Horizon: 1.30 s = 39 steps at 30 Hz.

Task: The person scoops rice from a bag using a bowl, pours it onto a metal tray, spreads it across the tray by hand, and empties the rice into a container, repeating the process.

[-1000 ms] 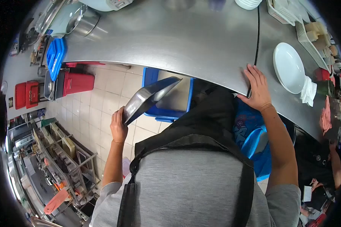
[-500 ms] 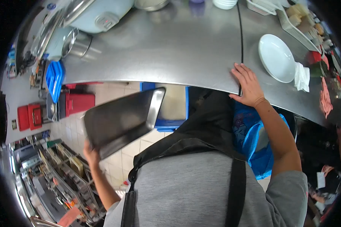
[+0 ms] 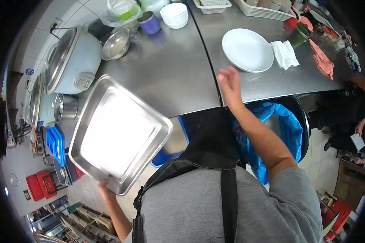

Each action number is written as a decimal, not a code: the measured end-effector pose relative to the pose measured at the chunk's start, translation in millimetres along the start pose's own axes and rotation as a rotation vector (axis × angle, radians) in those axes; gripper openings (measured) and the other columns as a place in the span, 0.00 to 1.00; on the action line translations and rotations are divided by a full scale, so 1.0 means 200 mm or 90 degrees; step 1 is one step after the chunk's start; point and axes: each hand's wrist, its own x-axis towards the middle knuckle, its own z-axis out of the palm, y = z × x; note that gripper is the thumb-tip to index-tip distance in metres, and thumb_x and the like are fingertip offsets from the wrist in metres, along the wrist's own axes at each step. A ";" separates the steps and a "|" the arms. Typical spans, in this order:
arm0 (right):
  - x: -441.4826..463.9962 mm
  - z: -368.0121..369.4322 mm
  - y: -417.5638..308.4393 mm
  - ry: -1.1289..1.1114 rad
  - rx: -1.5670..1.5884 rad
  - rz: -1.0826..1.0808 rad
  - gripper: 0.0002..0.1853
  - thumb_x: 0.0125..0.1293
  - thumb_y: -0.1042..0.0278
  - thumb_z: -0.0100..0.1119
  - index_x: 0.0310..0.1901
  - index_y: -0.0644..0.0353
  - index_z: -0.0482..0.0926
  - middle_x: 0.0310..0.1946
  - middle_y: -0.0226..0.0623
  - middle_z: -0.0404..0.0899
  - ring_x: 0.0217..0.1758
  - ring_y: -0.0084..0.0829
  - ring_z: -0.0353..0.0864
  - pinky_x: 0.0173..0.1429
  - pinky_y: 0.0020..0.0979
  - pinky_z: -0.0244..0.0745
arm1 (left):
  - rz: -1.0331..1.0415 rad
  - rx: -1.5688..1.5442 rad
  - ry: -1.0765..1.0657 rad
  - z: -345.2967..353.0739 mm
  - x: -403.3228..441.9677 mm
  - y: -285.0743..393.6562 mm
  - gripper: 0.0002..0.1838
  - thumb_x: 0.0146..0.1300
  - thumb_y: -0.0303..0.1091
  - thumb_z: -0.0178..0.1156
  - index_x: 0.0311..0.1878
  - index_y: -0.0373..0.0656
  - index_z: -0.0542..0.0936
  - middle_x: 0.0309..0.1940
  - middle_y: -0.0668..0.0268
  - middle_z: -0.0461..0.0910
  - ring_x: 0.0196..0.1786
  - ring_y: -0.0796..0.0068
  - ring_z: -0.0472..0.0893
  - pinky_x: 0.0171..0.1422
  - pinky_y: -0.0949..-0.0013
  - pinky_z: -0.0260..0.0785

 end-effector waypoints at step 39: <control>-1.15 -0.82 0.39 0.236 -0.883 0.098 0.37 0.47 0.72 0.68 0.64 0.44 0.74 0.52 0.43 0.74 0.55 0.50 0.73 0.62 0.50 0.68 | 0.194 0.237 -0.586 1.75 0.29 0.03 0.19 0.67 0.41 0.66 0.53 0.36 0.80 0.42 0.69 0.81 0.45 0.79 0.76 0.55 0.73 0.67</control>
